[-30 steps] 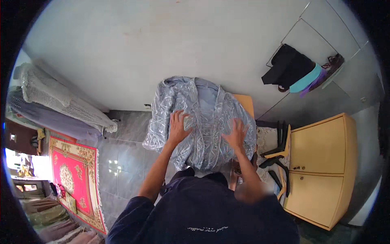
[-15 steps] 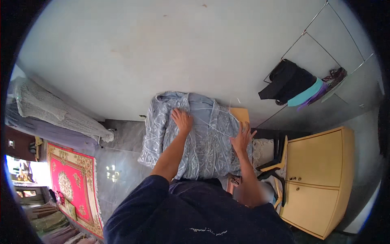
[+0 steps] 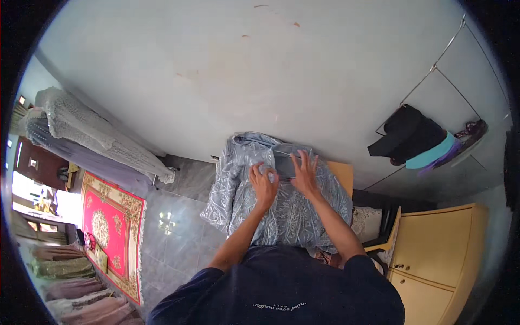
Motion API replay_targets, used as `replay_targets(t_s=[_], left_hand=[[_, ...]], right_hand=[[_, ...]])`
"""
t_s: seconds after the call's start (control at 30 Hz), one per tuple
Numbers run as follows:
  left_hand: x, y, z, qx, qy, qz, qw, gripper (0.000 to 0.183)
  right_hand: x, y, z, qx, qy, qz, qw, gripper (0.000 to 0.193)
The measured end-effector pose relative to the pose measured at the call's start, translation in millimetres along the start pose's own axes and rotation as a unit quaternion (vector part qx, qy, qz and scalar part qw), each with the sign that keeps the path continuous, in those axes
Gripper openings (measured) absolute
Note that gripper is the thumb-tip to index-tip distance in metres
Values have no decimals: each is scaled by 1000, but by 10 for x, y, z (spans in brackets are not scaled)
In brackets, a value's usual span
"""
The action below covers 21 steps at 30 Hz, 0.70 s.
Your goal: Organizing dresses by placing them on hangers and arranging them on a clothing rack.
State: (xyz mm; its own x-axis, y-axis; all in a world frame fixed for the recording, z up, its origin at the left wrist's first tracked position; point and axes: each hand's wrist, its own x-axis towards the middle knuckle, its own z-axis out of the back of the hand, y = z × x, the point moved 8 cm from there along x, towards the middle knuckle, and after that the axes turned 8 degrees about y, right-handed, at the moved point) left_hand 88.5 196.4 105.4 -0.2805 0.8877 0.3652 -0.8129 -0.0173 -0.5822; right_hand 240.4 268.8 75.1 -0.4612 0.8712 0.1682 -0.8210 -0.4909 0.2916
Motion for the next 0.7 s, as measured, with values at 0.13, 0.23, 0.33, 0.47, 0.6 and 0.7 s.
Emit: replay_targets(t_s=[0.13, 0.23, 0.33, 0.47, 0.6, 0.7], left_hand=[[54, -53, -82, -35, -12, 11, 999, 12], [153, 156, -182, 25, 21, 14, 999, 15], [135, 737, -204, 101, 36, 40, 993, 29], [134, 773, -273, 86, 70, 39, 993, 58], [221, 438, -453, 20, 131, -80, 988, 62], [230, 32, -780, 47, 221, -165, 960, 72]], right_hand=[[152, 230, -287, 10, 29, 37, 999, 93], [247, 340, -534, 26, 54, 45, 997, 85], [277, 510, -742, -10, 96, 63, 993, 87], [124, -79, -496, 117, -49, -28, 992, 66], [29, -577, -233, 135, -176, -188, 957, 45], [32, -718, -162, 66, -133, -272, 951, 45]])
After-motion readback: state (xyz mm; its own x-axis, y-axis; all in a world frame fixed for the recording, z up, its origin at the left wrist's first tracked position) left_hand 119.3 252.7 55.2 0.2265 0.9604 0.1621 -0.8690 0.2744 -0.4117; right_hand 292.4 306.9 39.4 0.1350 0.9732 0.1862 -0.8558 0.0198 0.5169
